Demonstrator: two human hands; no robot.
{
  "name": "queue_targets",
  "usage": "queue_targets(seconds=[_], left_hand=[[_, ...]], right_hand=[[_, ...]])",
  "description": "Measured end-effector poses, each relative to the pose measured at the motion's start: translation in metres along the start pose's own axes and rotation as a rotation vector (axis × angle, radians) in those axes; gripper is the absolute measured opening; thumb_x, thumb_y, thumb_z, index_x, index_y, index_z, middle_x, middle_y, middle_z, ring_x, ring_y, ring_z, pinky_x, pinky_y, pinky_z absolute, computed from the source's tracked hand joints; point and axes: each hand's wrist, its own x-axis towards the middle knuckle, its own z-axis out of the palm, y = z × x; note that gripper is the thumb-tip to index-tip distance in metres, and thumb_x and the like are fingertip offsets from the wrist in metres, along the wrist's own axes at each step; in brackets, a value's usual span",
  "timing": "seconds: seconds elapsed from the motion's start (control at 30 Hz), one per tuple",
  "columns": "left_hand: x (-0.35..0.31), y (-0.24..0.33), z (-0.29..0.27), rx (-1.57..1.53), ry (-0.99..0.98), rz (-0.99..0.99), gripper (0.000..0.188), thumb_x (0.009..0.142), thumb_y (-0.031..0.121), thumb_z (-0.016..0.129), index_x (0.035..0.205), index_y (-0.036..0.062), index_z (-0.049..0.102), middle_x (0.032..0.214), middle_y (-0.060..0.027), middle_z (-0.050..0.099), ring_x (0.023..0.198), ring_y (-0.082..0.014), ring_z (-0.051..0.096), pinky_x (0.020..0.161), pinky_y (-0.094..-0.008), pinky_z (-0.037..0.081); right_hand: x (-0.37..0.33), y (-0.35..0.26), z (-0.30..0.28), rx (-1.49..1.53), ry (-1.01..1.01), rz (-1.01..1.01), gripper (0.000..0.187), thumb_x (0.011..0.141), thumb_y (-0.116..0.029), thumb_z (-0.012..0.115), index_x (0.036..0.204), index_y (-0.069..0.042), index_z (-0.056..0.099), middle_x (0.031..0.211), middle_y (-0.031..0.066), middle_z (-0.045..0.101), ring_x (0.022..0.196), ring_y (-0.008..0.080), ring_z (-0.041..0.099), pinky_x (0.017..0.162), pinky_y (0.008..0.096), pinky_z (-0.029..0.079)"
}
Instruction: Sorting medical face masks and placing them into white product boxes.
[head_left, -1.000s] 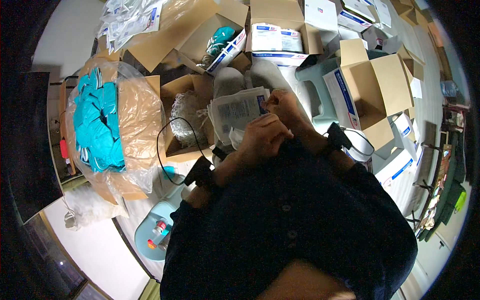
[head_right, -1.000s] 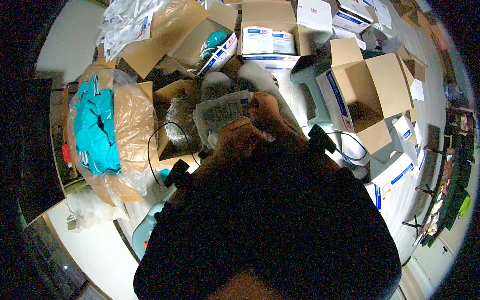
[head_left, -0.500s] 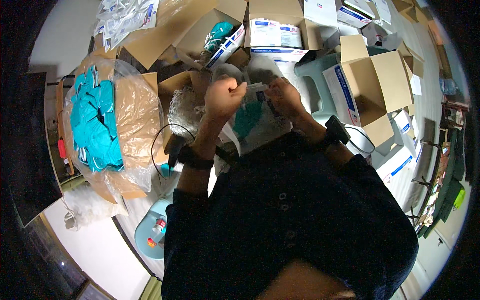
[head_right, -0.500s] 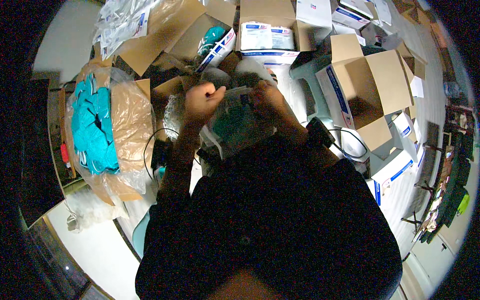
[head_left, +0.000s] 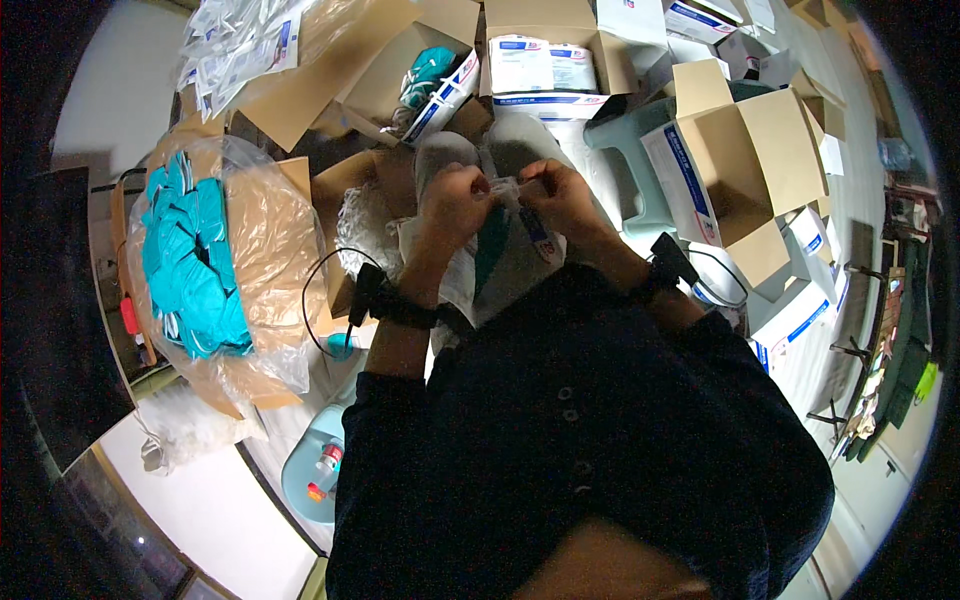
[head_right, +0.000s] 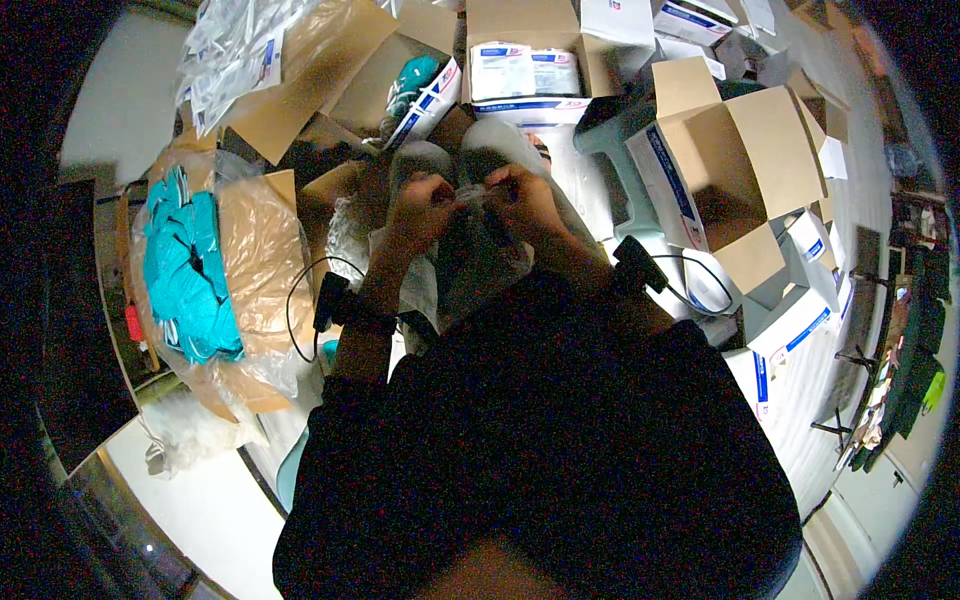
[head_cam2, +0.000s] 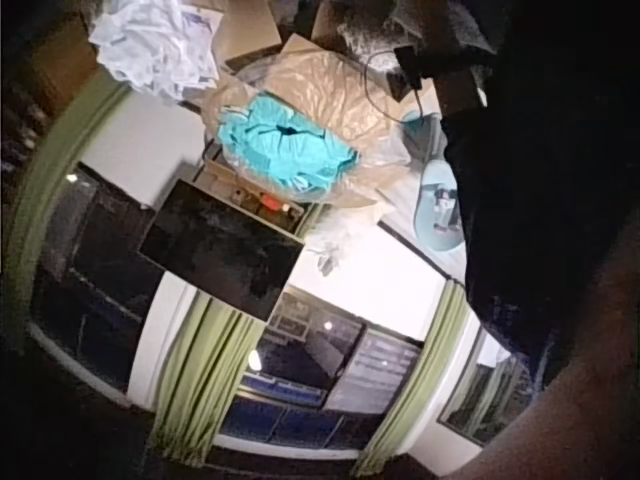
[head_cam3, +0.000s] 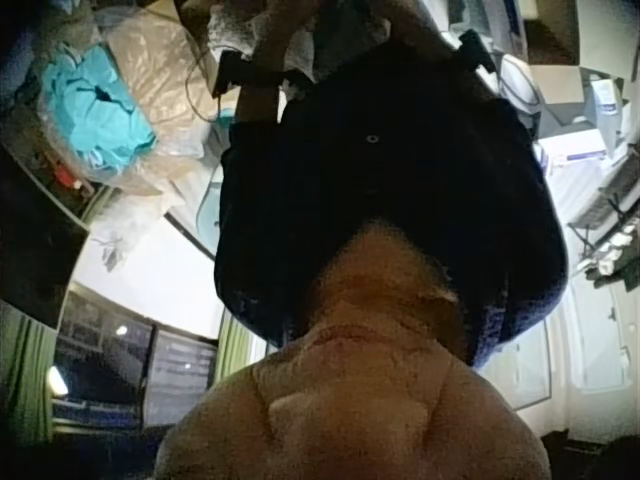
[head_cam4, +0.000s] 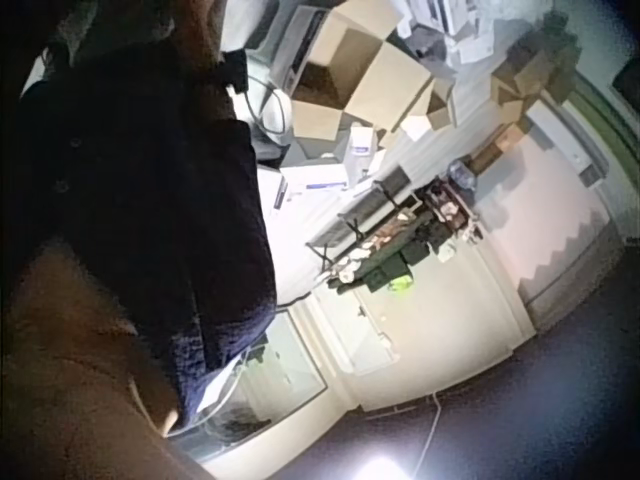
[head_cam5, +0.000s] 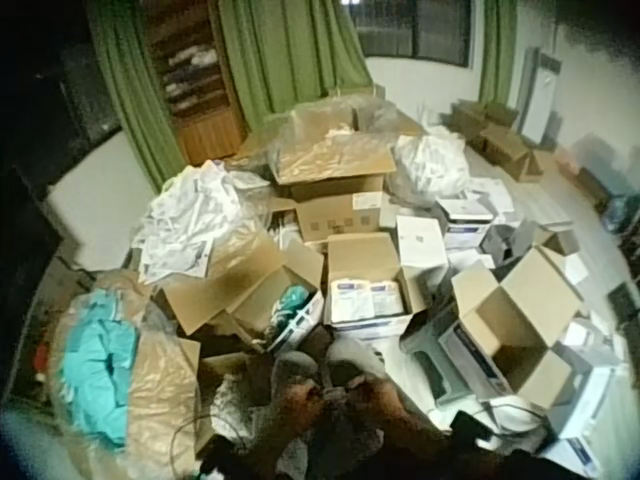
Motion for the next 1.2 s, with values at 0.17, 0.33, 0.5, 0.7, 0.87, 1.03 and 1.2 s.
queue_targets(seconds=[0.17, 0.33, 0.5, 0.7, 0.87, 1.03, 1.2], left_hand=[[-0.010, -0.010, -0.006, -0.038, -0.092, 0.033, 0.015, 0.076, 0.018, 0.073, 0.085, 0.0063, 0.068, 0.082, -0.0149, 0.065, 0.081, -0.0333, 0.064, 0.073, -0.0414, 0.051], [-0.015, 0.007, -0.016, -0.095, -0.075, 0.080, 0.009, 0.075, 0.012, 0.071, 0.081, 0.0058, 0.069, 0.081, -0.0134, 0.064, 0.080, -0.0331, 0.064, 0.070, -0.0423, 0.050], [-0.020, 0.029, -0.031, -0.173, 0.000, 0.165, 0.008, 0.077, 0.011, 0.070, 0.080, 0.0041, 0.066, 0.079, -0.0126, 0.064, 0.077, -0.0330, 0.064, 0.067, -0.0416, 0.049], [-0.016, 0.048, -0.036, -0.406, -0.028, 0.021, 0.011, 0.082, 0.012, 0.068, 0.083, 0.0024, 0.063, 0.076, -0.0124, 0.063, 0.071, -0.0246, 0.063, 0.065, -0.0344, 0.048], [-0.006, 0.056, -0.047, -0.377, -0.167, -0.045, 0.015, 0.085, 0.015, 0.068, 0.079, 0.0015, 0.063, 0.074, -0.0121, 0.063, 0.069, -0.0190, 0.061, 0.064, -0.0323, 0.046], [-0.002, 0.059, -0.026, -0.276, 0.096, 0.148, 0.014, 0.083, 0.014, 0.068, 0.079, 0.0018, 0.065, 0.073, -0.0133, 0.062, 0.066, -0.0230, 0.061, 0.062, -0.0337, 0.046], [-0.015, 0.089, -0.021, -0.434, 0.256, 0.199, 0.008, 0.083, 0.010, 0.065, 0.079, 0.0028, 0.066, 0.072, -0.0097, 0.063, 0.063, -0.0215, 0.059, 0.060, -0.0321, 0.046]], right_hand=[[-0.006, -0.012, 0.006, 0.098, -0.093, 0.043, 0.020, 0.088, 0.001, 0.064, 0.107, -0.002, 0.062, 0.096, 0.0040, 0.066, 0.088, 0.0107, 0.062, 0.079, 0.0260, 0.051], [-0.015, -0.024, -0.003, 0.128, -0.129, 0.053, 0.017, 0.090, -0.005, 0.065, 0.106, -0.002, 0.063, 0.095, 0.0038, 0.066, 0.085, 0.0103, 0.061, 0.078, 0.0253, 0.051], [-0.024, -0.031, -0.010, 0.235, -0.141, 0.068, 0.016, 0.092, -0.011, 0.065, 0.105, -0.002, 0.065, 0.096, 0.0036, 0.066, 0.085, 0.0091, 0.061, 0.077, 0.0245, 0.050], [-0.036, -0.060, -0.004, 0.423, -0.265, 0.104, 0.018, 0.093, -0.017, 0.065, 0.102, -0.002, 0.068, 0.089, 0.0017, 0.067, 0.080, 0.0066, 0.060, 0.072, 0.0227, 0.049], [-0.022, -0.059, -0.009, 0.331, -0.169, -0.064, 0.018, 0.087, -0.021, 0.072, 0.090, -0.003, 0.070, 0.078, 0.0002, 0.068, 0.071, 0.0068, 0.058, 0.064, 0.0249, 0.047], [0.000, -0.047, -0.010, 0.061, -0.066, -0.095, 0.029, 0.085, -0.029, 0.073, 0.082, -0.001, 0.068, 0.067, 0.0061, 0.065, 0.064, 0.0094, 0.057, 0.063, 0.0301, 0.047], [0.018, -0.038, -0.007, -0.360, 0.122, -0.210, 0.034, 0.087, -0.032, 0.068, 0.080, 0.001, 0.065, 0.064, 0.0132, 0.062, 0.060, 0.0192, 0.057, 0.062, 0.0358, 0.046]])
